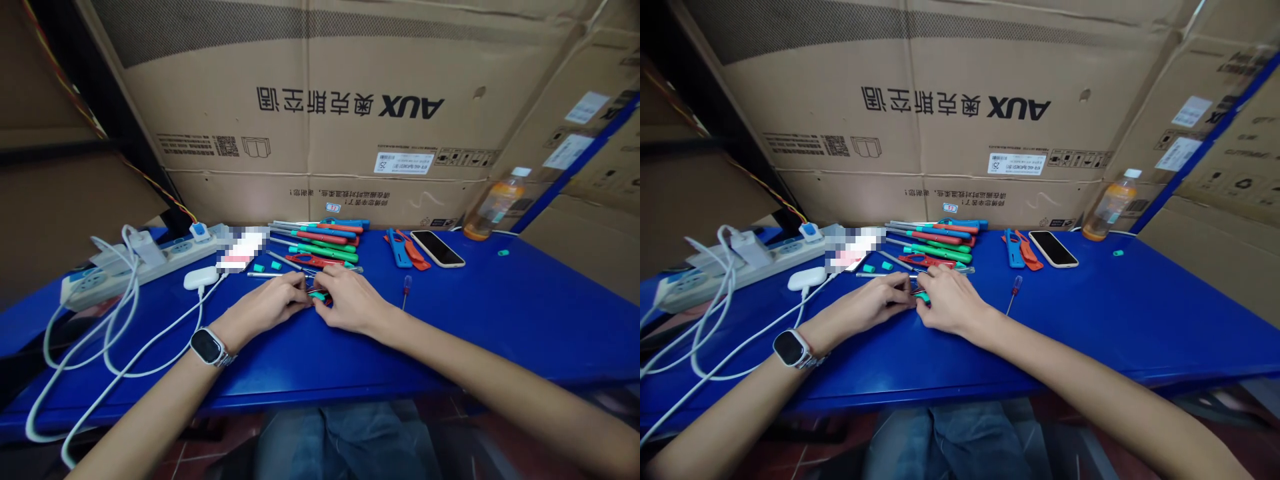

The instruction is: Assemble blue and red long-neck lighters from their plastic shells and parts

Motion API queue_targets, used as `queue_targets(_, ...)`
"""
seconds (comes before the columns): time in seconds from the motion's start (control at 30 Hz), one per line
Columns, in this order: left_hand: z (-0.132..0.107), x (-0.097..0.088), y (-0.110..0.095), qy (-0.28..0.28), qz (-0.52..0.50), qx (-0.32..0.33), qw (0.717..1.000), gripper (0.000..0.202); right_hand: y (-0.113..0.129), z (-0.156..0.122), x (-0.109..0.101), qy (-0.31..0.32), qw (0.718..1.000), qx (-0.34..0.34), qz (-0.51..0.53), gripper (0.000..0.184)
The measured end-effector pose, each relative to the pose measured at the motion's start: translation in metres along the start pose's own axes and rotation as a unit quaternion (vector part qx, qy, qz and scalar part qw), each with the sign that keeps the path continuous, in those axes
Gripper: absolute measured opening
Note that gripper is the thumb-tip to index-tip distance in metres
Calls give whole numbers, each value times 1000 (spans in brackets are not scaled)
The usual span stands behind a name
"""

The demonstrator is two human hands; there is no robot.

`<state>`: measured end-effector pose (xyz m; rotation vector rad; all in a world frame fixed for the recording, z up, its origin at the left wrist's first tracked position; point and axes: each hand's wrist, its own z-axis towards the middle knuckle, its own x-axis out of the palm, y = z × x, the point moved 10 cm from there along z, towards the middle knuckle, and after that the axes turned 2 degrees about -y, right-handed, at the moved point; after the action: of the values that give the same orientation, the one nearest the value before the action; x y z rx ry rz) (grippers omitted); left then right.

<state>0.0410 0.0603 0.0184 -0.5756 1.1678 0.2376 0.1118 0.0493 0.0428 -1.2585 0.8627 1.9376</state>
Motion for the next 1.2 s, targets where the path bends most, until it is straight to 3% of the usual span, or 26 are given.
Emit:
queue_targets(0.17, 0, -2, -1, 6, 11, 1, 1000, 23, -5, 4, 12, 22, 1000, 3, 2, 10)
queue_targets(0.67, 1, -1, -3, -12, 40, 18, 999, 28, -9, -3, 13, -7, 998, 34, -42, 15)
queue_targets(1.2, 0, -2, -3, -17, 30, 20, 999, 31, -20, -2, 15, -22, 997, 65, 18, 12)
